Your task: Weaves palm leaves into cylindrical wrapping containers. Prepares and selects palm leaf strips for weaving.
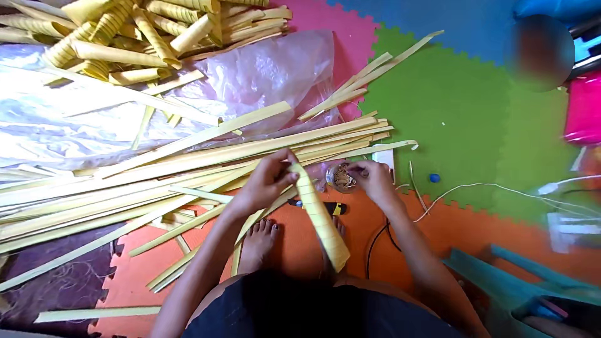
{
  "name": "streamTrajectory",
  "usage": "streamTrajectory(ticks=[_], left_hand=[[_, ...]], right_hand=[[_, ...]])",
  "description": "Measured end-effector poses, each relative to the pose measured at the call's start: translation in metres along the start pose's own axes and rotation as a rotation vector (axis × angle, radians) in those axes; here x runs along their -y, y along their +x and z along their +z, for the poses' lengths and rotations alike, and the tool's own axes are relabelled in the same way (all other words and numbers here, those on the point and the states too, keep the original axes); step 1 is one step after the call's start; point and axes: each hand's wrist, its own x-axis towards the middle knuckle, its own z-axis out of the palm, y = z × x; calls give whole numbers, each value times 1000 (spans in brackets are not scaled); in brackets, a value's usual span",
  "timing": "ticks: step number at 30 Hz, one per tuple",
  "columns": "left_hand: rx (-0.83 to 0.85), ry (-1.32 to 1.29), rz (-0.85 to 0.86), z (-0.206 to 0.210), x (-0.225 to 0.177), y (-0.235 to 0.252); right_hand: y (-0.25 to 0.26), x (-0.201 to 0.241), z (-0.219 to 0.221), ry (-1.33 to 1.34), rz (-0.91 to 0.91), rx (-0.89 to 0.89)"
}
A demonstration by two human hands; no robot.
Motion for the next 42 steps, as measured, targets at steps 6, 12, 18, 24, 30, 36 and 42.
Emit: streamTrajectory(ticks=[6,12,18,24,30,36,42], left_hand=[[-302,-113,-1,-17,-17,-4],[-289,-176,-14,-12,-16,-5],[-296,-156,-12,-7,-14,-4],[-114,-30,156,16,-25,1],[-21,-81,357,25,-45,4],[-62,-134,431,26,-51,-5],[-68,-165,456,27,-52,-9]], right_hand=[[0,-20,35,-242,77,48],[0,-24,43,-300,56,65],[-14,-22,30,-58,-51,-139],[-28,55,-7,186,-242,-280],[-34,113,-23,706,-491,-332],[-32,136,-21,636,-569,-333],[-38,140,-19,582,-579,-346]])
